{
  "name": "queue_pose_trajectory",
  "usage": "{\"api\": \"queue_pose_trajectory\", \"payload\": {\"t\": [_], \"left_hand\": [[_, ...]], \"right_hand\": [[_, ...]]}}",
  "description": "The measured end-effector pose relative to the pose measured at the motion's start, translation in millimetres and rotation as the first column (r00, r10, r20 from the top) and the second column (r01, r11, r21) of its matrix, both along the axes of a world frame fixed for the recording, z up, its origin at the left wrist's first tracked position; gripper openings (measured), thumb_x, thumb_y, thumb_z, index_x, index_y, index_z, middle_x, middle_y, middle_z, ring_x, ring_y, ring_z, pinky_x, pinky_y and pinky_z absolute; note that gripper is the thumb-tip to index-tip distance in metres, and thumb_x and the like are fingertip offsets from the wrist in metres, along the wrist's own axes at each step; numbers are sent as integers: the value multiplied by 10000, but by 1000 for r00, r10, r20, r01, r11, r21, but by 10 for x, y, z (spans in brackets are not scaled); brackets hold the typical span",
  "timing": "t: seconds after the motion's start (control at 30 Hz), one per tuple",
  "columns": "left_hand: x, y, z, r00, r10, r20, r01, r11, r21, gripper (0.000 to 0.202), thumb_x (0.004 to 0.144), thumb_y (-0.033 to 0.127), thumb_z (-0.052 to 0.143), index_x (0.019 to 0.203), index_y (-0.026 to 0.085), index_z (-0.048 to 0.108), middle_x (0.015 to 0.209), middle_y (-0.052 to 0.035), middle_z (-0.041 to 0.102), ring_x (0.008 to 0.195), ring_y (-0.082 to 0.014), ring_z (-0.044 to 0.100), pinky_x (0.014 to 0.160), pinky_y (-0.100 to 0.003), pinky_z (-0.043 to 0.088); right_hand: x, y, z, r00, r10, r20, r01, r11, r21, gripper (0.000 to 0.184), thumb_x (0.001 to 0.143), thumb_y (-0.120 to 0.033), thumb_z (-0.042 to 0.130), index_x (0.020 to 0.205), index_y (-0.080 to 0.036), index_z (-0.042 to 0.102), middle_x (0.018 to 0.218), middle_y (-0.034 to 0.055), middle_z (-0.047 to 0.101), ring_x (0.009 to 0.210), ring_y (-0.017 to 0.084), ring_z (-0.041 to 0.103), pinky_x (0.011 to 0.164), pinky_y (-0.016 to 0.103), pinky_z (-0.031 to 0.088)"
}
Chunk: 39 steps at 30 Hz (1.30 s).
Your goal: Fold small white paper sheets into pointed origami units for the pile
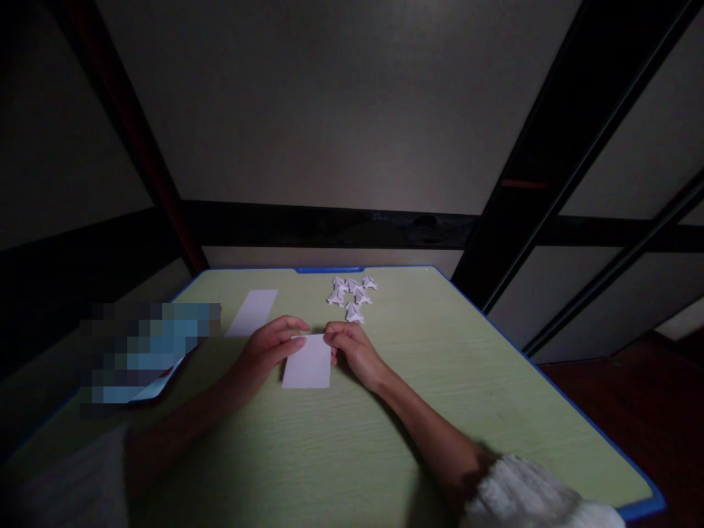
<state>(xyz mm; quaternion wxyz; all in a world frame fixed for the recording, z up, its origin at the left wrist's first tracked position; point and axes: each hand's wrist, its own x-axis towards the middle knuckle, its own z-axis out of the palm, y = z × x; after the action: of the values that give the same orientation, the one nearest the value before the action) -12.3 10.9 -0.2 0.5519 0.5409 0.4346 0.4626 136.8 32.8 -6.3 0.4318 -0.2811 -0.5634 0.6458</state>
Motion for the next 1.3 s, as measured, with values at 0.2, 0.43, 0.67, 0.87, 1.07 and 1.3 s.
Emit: {"api": "queue_pose_trajectory", "payload": {"t": [0.2, 0.43, 0.67, 0.87, 1.07, 1.3], "left_hand": [[17, 11, -50, 989, -97, -115, 107, 991, 81, 184, 643, 300, 510, 577, 129, 496, 486, 45, 464, 457, -70, 403, 448, -185, 282], [16, -33, 12, 968, -129, -213, 156, 982, 111, 213, 638, 270, 470, 467, 143, 464, 437, 55, 384, 434, -64, 337, 407, -183, 223], [-5, -14, 11, 970, -171, -175, 185, 981, 66, 195, 649, 260, 452, 499, 139, 489, 410, 41, 476, 381, -70, 434, 395, -183, 307], [-17, -13, 38, 980, -170, -106, 173, 985, 14, 196, 653, 239, 445, 495, 131, 488, 388, 19, 527, 340, -75, 480, 379, -187, 347], [-44, 31, 19, 999, -54, -8, 54, 998, 11, 147, 625, 225, 435, 538, 132, 509, 391, 30, 513, 340, -79, 485, 363, -188, 346], [7, 15, 47, 994, 86, -66, -82, 995, 57, 161, 607, 289, 528, 587, 130, 533, 512, 25, 515, 471, -83, 476, 414, -190, 392]], "right_hand": [[-7, -51, 21, 990, 21, 142, -24, 1000, 21, 158, 635, -251, 469, 520, -156, 418, 422, -68, 385, 382, 49, 326, 388, 180, 217], [-33, -124, 61, 957, 27, 289, -57, 994, 97, 186, 661, -309, 461, 556, -159, 427, 447, -70, 374, 373, 42, 321, 356, 162, 218], [-5, -93, 56, 973, -82, 215, 62, 993, 96, 159, 649, -267, 449, 532, -162, 429, 418, -67, 393, 351, 47, 339, 339, 161, 227], [2, -28, 27, 965, -250, 80, 244, 967, 71, 125, 616, -228, 454, 514, -166, 416, 393, -72, 358, 332, 47, 300, 328, 166, 197], [41, 37, 13, 885, -465, -27, 466, 883, 55, 146, 645, -254, 446, 533, -177, 393, 436, -68, 336, 368, 58, 287, 352, 171, 205], [18, 24, -37, 919, -392, 42, 384, 913, 135, 209, 688, -293, 479, 531, -156, 455, 478, -53, 348, 421, 62, 300, 401, 192, 214]]}}
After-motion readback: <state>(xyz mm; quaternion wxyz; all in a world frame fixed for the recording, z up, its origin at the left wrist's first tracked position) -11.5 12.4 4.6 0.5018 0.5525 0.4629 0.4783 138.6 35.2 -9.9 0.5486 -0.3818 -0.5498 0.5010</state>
